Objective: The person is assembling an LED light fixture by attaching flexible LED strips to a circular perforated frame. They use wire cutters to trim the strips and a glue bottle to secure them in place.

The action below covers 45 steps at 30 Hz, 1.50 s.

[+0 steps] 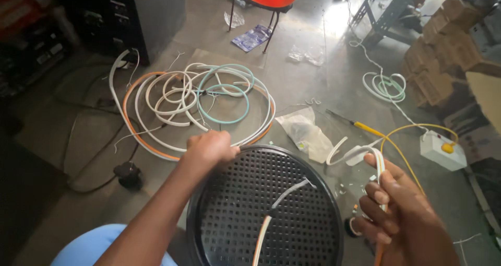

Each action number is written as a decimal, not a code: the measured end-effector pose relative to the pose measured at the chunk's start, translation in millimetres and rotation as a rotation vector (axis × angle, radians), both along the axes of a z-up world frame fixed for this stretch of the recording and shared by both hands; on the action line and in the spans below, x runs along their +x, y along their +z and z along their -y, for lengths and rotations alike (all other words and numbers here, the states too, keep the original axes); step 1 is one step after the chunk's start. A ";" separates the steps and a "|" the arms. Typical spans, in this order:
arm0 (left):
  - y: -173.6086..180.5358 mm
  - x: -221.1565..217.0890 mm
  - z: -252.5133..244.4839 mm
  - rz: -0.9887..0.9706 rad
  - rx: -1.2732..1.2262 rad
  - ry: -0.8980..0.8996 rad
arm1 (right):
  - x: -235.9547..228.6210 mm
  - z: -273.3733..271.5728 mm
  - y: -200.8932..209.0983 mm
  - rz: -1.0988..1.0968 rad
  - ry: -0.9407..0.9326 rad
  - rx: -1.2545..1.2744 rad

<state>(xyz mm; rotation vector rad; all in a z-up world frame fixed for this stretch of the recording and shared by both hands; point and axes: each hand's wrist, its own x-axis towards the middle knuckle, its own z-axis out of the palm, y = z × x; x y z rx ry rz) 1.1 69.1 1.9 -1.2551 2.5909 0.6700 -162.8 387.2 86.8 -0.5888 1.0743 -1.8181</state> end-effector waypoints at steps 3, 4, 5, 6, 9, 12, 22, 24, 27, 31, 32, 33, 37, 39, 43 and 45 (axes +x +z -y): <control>12.6 9.8 -31.4 0.187 0.274 -0.054 | 14.5 -2.3 13.9 -0.063 -0.120 0.064; 14.5 13.7 -44.6 0.244 0.382 -0.039 | 19.0 -3.3 21.1 -0.100 -0.174 0.105; 14.6 17.2 -59.1 0.256 0.396 -0.069 | 22.5 -2.8 28.1 -0.112 -0.151 0.056; 12.6 21.3 -75.1 0.268 0.412 -0.099 | 25.5 -2.8 35.0 -0.125 -0.128 0.009; -3.5 28.8 -126.6 0.202 0.264 -0.247 | 37.8 -4.7 50.2 -0.151 -0.167 -0.043; -28.3 20.2 -170.8 0.126 0.115 -0.360 | 49.3 -8.7 56.3 -0.132 -0.239 -0.075; -7.6 11.2 -99.8 -0.068 0.003 0.183 | 58.0 -27.1 86.0 -0.200 -0.266 -0.117; 11.5 27.9 -73.6 -0.285 -0.050 0.281 | 58.8 -33.6 75.4 -0.264 -0.293 -0.126; 38.1 43.9 -50.9 -0.602 -0.095 0.420 | 60.0 -35.6 49.6 -0.377 -0.357 0.023; 63.4 58.3 -41.6 -0.896 0.077 0.566 | 78.9 -7.9 -6.7 -0.144 0.315 -0.151; 65.7 59.4 -42.8 -0.910 0.102 0.594 | 82.9 15.9 -35.6 0.449 0.456 0.142; 67.1 59.2 -43.3 -0.906 0.074 0.572 | 108.4 32.6 -70.6 0.127 0.464 -0.001; 61.3 49.7 -47.3 -0.890 -0.010 0.450 | 138.7 15.0 -180.8 -0.897 0.032 0.701; 55.6 45.8 -41.7 -0.900 -0.033 0.402 | 131.7 20.5 -211.1 -1.026 0.080 0.980; 32.1 36.1 -33.4 -0.929 0.004 0.332 | 115.9 22.3 -203.9 -1.211 0.277 1.503; 18.6 28.1 -28.6 -0.927 0.024 0.306 | 106.8 18.2 -178.9 -1.250 0.325 1.534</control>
